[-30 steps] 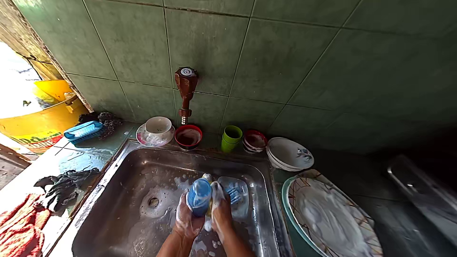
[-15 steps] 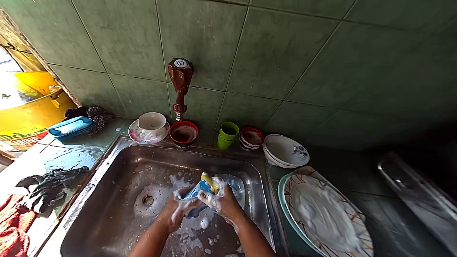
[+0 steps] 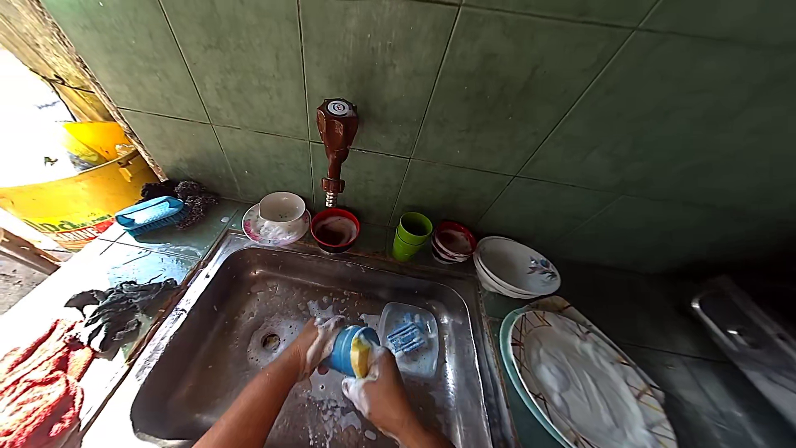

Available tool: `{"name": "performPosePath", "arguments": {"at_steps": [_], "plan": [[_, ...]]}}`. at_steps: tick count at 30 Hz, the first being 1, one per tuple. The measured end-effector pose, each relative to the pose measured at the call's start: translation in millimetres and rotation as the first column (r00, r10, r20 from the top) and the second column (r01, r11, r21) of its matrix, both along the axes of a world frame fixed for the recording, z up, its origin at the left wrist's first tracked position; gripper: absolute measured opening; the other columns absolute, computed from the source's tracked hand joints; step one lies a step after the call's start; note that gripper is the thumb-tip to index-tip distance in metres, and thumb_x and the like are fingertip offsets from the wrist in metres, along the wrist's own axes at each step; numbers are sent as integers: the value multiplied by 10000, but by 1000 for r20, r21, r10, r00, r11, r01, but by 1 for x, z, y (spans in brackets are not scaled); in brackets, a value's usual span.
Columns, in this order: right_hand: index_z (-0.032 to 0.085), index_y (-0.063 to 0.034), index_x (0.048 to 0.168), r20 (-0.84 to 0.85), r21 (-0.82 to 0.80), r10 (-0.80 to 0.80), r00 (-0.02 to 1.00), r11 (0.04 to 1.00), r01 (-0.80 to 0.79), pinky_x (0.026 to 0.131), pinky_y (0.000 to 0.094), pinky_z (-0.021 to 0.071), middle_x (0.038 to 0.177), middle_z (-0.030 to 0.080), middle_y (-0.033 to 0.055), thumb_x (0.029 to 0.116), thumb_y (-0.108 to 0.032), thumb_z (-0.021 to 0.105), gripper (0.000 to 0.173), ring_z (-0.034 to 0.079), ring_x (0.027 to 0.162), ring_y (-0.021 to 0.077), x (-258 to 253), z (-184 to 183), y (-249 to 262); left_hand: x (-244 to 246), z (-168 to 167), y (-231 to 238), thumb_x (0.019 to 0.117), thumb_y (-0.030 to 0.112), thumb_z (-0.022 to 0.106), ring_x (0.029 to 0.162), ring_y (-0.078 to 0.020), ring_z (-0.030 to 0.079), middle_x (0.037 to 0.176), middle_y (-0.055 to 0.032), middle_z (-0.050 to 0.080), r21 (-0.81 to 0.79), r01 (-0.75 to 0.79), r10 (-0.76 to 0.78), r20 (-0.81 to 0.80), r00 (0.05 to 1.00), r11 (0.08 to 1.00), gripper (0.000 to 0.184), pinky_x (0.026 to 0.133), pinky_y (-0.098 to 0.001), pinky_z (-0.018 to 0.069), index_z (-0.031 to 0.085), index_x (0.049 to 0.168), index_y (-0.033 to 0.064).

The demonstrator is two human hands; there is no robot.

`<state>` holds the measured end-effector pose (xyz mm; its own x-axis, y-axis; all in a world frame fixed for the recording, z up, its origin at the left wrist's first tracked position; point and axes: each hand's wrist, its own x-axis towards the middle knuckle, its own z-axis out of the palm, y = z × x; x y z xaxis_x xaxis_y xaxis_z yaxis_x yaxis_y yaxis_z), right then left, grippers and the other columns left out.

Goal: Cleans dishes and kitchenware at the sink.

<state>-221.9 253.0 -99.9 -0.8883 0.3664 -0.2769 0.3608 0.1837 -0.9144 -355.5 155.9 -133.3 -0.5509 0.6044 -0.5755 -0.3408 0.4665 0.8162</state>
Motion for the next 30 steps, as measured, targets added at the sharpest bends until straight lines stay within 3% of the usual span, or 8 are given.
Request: {"name": "performPosePath", "arguments": {"at_steps": [3,6,11,14,18,23,27,30], "plan": [[707,85,1073,201,361,419,886,809,-464,924,574,510,1023,711,256,820,-19,696,274,684,1034,389,4,20,-6,-25,-7,-6,1115,277,354,577,-118,560,777,-20,576,-77,411,-384,232,894,909,275,491,-261,475,568,1064,113],[714,44,1094,323,456,547,772,624,-634,957,627,468,1049,717,241,851,-97,701,281,677,1058,411,-4,24,1,-31,-28,-7,1100,219,365,625,-126,622,800,-24,625,-33,589,-559,275,782,807,249,533,-285,529,586,1066,107],[589,52,1297,6,154,211,977,966,-209,1003,375,522,1157,687,167,724,-158,859,668,661,1090,214,-17,1,54,0,-9,5,1119,349,200,920,-82,646,1017,-8,644,307,140,-192,148,970,941,462,842,-296,557,525,1283,64],[588,48,1209,-185,-141,-29,982,990,3,847,243,587,1040,695,72,615,-28,862,659,685,941,82,-25,8,68,-3,-1,20,1009,564,404,922,-136,705,1053,-12,697,504,84,-191,165,968,860,589,809,-332,612,471,1373,105],[623,34,1140,-300,-111,-235,925,971,211,802,280,610,953,721,73,636,28,867,561,708,878,114,-48,37,95,-6,11,40,1081,450,264,911,-162,709,1039,-39,704,620,-3,-150,194,969,785,471,782,-344,616,501,1309,113],[640,-3,1180,-401,288,-279,872,866,410,757,469,588,981,698,143,804,-71,837,430,687,848,231,-72,71,160,-31,17,78,857,441,740,1075,-161,662,1227,-142,649,468,-9,216,-391,894,884,812,960,-338,552,445,1454,-23],[689,22,1169,-5,709,52,999,704,-33,921,617,525,1172,692,205,793,-67,841,415,670,1065,374,-86,86,176,-60,33,112,727,265,926,1250,-368,588,1358,-270,576,359,-46,334,-804,491,932,812,1053,-507,493,559,1388,-31],[682,1,1187,292,798,56,955,536,-276,912,617,509,1122,692,229,866,-104,765,348,659,1079,412,-103,78,177,-77,40,141,813,266,870,1307,-426,537,1421,-274,531,237,-8,221,-893,391,971,759,1076,-569,454,526,1440,10]]}}
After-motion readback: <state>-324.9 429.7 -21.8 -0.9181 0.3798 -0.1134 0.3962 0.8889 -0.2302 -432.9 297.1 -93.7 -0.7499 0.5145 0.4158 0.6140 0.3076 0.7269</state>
